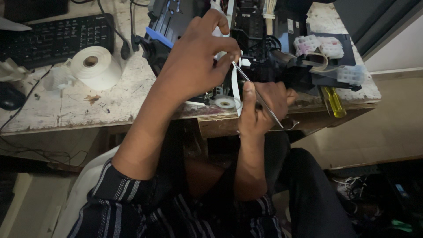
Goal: The person uses tweezers to manipulate a white ribbon cable inside an open electronic device, likely a printer. They repeatedly adjust the cable's position and alignment within the mechanism while occasionally using a smartphone flashlight to illuminate the interior.
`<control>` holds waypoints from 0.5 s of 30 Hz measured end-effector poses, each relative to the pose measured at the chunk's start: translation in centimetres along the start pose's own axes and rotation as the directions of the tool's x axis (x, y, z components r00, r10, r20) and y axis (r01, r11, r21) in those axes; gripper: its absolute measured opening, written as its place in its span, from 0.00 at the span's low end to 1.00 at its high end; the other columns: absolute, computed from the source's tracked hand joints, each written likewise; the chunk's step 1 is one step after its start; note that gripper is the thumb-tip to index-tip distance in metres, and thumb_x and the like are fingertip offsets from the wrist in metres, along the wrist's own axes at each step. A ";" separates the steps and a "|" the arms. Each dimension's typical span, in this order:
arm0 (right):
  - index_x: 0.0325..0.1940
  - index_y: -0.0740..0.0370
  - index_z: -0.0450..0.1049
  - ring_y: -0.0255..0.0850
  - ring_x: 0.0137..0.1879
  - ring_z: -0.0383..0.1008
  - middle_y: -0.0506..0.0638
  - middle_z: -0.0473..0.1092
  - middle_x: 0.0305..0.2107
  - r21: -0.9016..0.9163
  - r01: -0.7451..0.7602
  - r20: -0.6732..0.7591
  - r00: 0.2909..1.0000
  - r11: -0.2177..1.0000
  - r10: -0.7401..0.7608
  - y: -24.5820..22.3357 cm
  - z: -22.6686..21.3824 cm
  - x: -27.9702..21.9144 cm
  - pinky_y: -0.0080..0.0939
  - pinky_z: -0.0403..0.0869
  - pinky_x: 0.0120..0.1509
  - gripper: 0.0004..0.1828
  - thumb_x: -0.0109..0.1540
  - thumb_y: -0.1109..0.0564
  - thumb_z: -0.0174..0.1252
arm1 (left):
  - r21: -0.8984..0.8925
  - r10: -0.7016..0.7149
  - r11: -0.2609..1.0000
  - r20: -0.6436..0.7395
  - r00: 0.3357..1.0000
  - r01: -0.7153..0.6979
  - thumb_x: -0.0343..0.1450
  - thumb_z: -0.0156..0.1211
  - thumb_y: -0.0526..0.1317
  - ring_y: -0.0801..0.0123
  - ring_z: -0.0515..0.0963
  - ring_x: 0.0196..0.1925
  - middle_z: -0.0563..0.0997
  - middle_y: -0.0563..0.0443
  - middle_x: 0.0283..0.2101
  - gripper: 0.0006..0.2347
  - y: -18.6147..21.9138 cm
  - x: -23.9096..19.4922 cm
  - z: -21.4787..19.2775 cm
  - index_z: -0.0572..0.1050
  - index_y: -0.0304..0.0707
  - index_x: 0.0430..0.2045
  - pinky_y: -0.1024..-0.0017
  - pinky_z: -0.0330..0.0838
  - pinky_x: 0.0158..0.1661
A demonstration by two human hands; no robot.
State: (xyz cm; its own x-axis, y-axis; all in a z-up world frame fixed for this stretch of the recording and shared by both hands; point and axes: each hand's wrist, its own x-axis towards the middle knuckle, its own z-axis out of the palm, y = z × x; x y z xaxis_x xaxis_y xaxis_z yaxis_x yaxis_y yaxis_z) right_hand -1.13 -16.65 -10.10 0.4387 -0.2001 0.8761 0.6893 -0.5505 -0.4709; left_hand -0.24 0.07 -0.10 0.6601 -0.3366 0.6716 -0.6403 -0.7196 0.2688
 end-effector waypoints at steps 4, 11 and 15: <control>0.31 0.58 0.77 0.39 0.34 0.63 0.45 0.69 0.23 0.016 0.024 -0.016 1.000 1.000 -0.024 0.2 0.2 0.0 0.46 0.56 0.57 0.14 0.69 0.51 0.58 | 0.004 -0.005 1.000 0.003 1.000 0.005 0.69 0.68 0.34 0.60 0.73 0.49 0.71 0.51 0.51 0.04 0.0 0.0 0.0 0.84 0.45 0.33 0.63 0.72 0.45; 0.29 0.59 0.75 0.41 0.34 0.61 0.47 0.66 0.23 -0.057 0.052 0.012 0.999 0.997 -0.051 -0.2 0.0 -0.4 0.47 0.57 0.58 0.14 0.69 0.54 0.59 | -0.023 -0.010 1.000 0.003 1.000 0.010 0.69 0.67 0.34 0.59 0.74 0.48 0.71 0.51 0.50 0.04 0.1 0.2 -0.2 0.84 0.45 0.33 0.62 0.72 0.43; 0.25 0.58 0.74 0.42 0.31 0.59 0.47 0.64 0.19 -0.087 0.129 -0.069 0.988 0.988 -0.136 -0.6 0.8 -0.1 0.49 0.56 0.54 0.15 0.66 0.57 0.60 | -0.072 0.087 0.993 -0.112 0.990 -0.096 0.68 0.64 0.31 0.54 0.74 0.50 0.70 0.48 0.46 0.03 0.4 0.3 -0.5 0.79 0.41 0.31 0.60 0.72 0.44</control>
State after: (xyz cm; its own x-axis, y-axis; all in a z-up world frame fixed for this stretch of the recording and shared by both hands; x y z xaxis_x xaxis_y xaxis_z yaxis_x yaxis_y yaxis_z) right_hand -1.12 -15.67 -9.97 0.3002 -0.1793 0.9369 0.6873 -0.6404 -0.3428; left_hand -0.49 -0.02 0.52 0.5537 -0.3281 0.7654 -0.7270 -0.6387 0.2522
